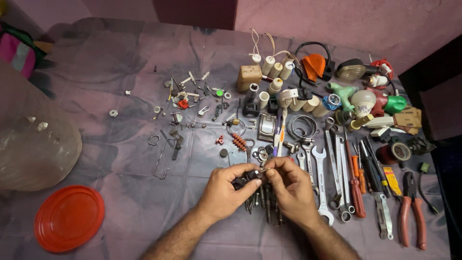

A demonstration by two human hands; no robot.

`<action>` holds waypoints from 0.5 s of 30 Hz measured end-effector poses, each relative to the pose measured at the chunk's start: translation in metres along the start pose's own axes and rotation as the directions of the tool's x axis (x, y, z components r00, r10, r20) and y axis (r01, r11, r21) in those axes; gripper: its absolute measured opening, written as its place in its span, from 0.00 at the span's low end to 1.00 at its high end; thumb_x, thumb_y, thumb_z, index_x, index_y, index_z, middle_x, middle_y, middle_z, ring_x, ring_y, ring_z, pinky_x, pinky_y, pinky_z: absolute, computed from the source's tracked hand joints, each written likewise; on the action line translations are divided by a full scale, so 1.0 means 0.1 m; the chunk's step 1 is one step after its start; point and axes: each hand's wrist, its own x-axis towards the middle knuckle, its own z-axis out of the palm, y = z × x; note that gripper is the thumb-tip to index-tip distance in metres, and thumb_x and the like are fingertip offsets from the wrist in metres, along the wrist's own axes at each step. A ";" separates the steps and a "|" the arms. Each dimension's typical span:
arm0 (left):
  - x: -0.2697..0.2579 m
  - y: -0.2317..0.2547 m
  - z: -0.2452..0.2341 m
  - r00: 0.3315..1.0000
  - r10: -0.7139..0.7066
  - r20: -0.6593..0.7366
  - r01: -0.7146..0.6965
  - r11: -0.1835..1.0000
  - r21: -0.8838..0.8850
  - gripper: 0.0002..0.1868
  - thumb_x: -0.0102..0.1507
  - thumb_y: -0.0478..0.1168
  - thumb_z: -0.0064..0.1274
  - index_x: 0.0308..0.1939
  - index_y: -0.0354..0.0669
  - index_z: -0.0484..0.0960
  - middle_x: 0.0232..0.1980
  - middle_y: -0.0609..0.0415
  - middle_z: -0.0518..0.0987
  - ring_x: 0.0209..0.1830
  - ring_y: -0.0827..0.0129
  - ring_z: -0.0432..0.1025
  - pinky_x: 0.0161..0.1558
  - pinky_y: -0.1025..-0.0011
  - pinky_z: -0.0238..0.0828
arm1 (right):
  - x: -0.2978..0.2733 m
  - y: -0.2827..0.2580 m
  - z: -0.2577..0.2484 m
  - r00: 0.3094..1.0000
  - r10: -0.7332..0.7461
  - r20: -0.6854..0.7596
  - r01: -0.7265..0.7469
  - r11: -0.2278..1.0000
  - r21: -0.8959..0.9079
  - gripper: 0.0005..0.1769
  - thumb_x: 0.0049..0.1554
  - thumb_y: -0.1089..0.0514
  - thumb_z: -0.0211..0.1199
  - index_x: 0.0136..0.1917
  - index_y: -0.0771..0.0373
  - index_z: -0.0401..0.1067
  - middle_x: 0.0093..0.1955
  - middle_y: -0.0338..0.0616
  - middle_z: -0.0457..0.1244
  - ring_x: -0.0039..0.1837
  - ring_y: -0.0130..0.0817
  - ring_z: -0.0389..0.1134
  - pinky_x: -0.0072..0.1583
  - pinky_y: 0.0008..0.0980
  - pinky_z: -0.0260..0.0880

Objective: The person assembles small hardware components by picking up bolts, nuts, washers, and metal brackets from the table and fitting them together by hand.

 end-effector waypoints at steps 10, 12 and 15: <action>0.05 -0.23 -0.06 1.000 -0.005 -0.001 0.004 0.953 -0.304 0.12 0.65 0.33 0.59 0.52 0.34 0.84 0.42 0.57 0.84 0.40 0.83 0.74 0.43 0.81 0.73 | 0.14 -0.06 -0.09 0.976 0.031 -0.217 -0.045 0.997 -0.060 0.05 0.65 0.62 0.61 0.51 0.67 0.75 0.42 0.41 0.65 0.44 0.27 0.63 0.47 0.27 0.64; 0.08 -0.26 -0.11 1.000 0.014 -0.026 -0.023 0.933 -0.359 0.11 0.67 0.33 0.58 0.54 0.34 0.83 0.45 0.56 0.85 0.42 0.84 0.75 0.45 0.82 0.73 | 0.21 -0.13 -0.17 0.944 -0.257 -0.205 0.081 0.785 -0.614 0.06 0.58 0.61 0.66 0.48 0.64 0.77 0.46 0.40 0.69 0.47 0.31 0.69 0.50 0.28 0.68; 0.11 -0.26 -0.13 0.983 -0.181 -0.010 0.144 0.815 -0.562 0.14 0.66 0.34 0.56 0.56 0.36 0.80 0.45 0.55 0.85 0.28 0.85 0.65 0.29 0.84 0.62 | 0.25 -0.20 -0.15 0.924 -0.359 -0.134 0.162 0.682 -0.714 0.04 0.55 0.62 0.68 0.46 0.62 0.78 0.49 0.41 0.70 0.52 0.38 0.68 0.55 0.35 0.67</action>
